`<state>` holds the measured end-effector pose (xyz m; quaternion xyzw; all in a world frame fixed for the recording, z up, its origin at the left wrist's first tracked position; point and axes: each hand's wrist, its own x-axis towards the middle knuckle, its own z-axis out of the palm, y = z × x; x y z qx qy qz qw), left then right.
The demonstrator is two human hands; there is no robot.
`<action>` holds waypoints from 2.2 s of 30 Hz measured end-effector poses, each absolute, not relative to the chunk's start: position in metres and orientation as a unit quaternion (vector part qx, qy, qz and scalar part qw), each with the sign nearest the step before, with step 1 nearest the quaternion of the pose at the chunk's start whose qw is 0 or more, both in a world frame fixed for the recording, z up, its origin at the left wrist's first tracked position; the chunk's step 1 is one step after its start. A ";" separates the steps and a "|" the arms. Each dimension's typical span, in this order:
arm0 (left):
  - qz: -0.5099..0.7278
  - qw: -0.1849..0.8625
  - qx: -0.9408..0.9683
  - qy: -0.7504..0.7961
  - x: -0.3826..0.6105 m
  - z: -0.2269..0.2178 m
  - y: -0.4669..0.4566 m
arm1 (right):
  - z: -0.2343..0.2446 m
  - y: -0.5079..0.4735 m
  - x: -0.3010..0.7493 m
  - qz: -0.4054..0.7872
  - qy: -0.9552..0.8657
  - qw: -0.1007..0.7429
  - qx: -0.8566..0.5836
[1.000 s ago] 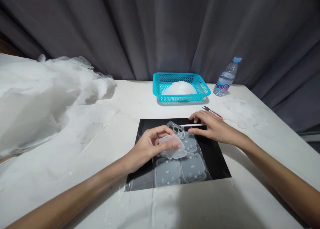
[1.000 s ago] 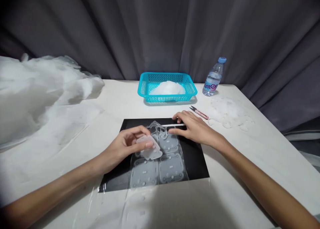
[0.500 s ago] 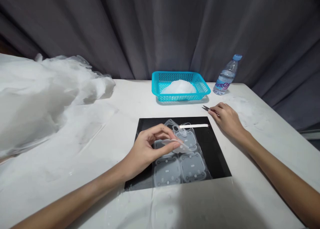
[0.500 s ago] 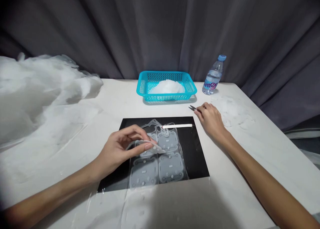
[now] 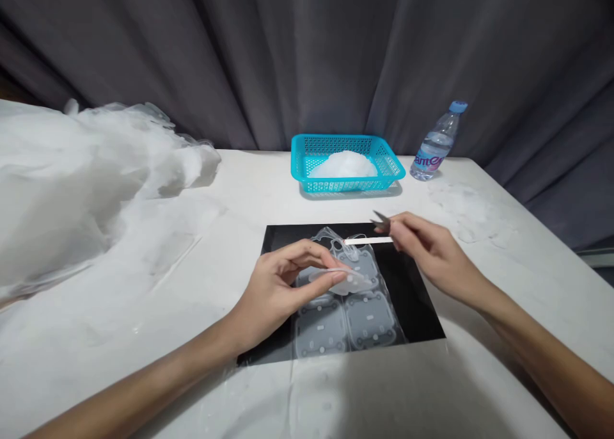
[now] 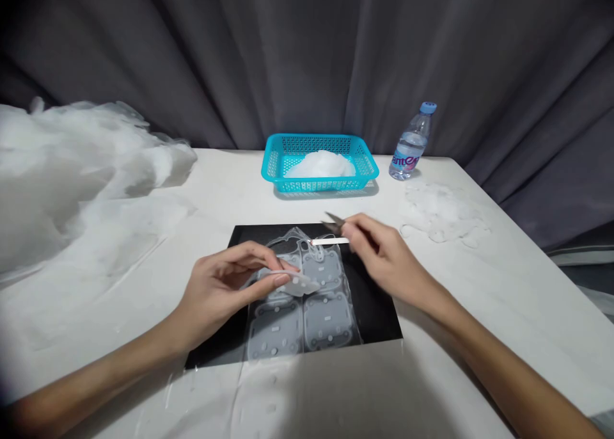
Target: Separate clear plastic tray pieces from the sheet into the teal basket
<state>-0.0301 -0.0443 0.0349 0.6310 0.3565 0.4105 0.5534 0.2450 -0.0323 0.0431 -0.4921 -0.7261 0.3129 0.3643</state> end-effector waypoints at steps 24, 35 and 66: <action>0.463 0.467 0.667 0.350 -0.026 0.036 -0.050 | 0.022 -0.063 0.221 0.372 -0.757 0.401 -0.357; 0.466 0.463 0.674 0.338 -0.026 0.033 -0.051 | 0.022 -0.064 0.217 0.370 -0.755 0.413 -0.349; 0.462 0.478 0.664 0.340 -0.026 0.032 -0.051 | 0.024 -0.031 0.246 0.239 -0.706 0.461 -0.482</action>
